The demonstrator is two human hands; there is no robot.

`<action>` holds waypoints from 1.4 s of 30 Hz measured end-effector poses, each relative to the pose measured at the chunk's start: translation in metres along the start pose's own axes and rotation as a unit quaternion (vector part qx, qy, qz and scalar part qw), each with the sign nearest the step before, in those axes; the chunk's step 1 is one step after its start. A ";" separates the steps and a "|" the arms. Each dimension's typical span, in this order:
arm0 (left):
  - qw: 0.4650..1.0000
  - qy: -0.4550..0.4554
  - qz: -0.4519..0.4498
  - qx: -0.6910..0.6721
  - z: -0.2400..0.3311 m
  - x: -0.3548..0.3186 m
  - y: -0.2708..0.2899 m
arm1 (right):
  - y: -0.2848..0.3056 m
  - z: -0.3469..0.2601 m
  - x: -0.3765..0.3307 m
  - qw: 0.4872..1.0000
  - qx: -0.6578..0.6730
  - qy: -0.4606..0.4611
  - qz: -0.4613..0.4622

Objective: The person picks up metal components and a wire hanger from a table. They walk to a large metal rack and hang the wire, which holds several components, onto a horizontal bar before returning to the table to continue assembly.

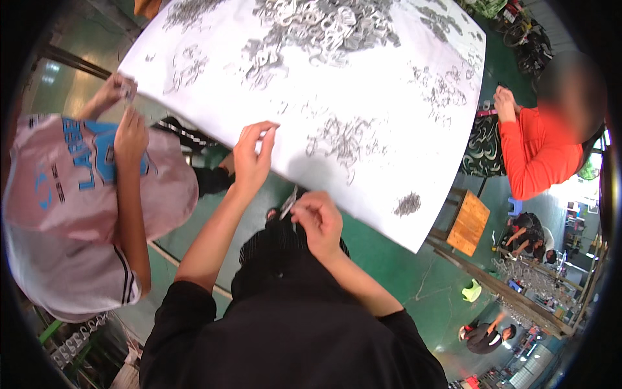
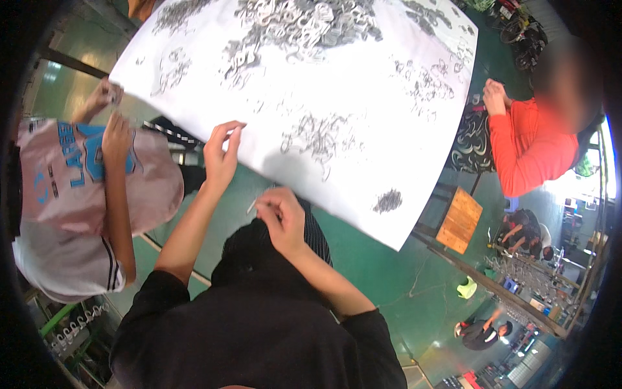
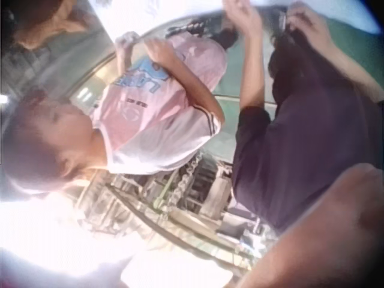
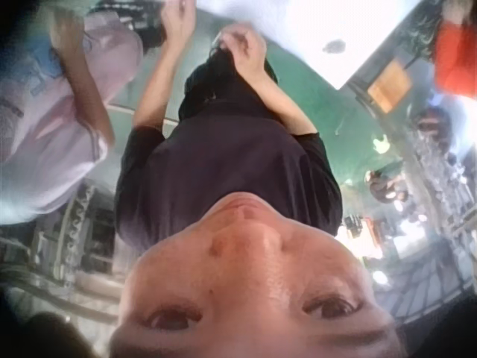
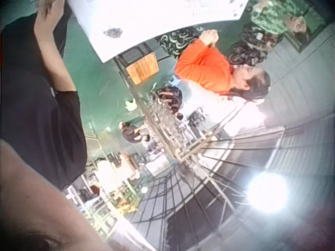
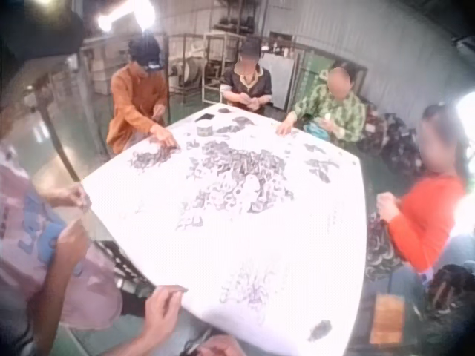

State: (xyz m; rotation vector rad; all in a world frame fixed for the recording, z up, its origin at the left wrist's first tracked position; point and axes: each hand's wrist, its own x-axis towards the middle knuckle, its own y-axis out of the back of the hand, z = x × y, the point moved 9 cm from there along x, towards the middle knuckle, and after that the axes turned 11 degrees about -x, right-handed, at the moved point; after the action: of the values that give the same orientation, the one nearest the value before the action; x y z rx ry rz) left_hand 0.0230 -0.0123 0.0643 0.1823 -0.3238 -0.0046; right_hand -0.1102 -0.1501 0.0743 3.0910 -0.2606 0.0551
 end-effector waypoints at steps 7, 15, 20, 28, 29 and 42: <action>0.984 -0.081 -0.065 0.144 -0.080 0.200 -0.147 | 0.023 0.000 0.035 0.983 -0.155 0.079 -0.058; 0.901 -0.094 -0.172 0.388 -0.108 0.275 -0.248 | 0.031 0.022 0.043 0.987 -0.114 0.047 -0.104; 0.873 -0.187 -0.237 0.383 -0.111 0.214 -0.259 | 0.030 0.025 0.046 0.988 -0.107 0.056 -0.097; 0.888 -0.168 -0.362 0.227 -0.076 0.122 -0.230 | 0.020 0.016 0.038 0.990 -0.084 0.056 -0.102; 0.893 -0.186 -0.351 0.212 -0.069 0.111 -0.222 | 0.019 0.015 0.036 0.990 -0.084 0.057 -0.101; 0.947 -0.197 -0.252 0.009 -0.036 0.058 -0.186 | 0.017 0.003 0.011 0.991 -0.087 0.078 -0.057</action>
State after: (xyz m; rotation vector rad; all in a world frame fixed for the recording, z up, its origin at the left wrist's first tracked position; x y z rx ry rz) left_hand 0.0942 -0.1908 0.0157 0.2798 -0.6684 -0.5521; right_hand -0.1023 -0.1693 0.0728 2.9018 -0.0768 0.2558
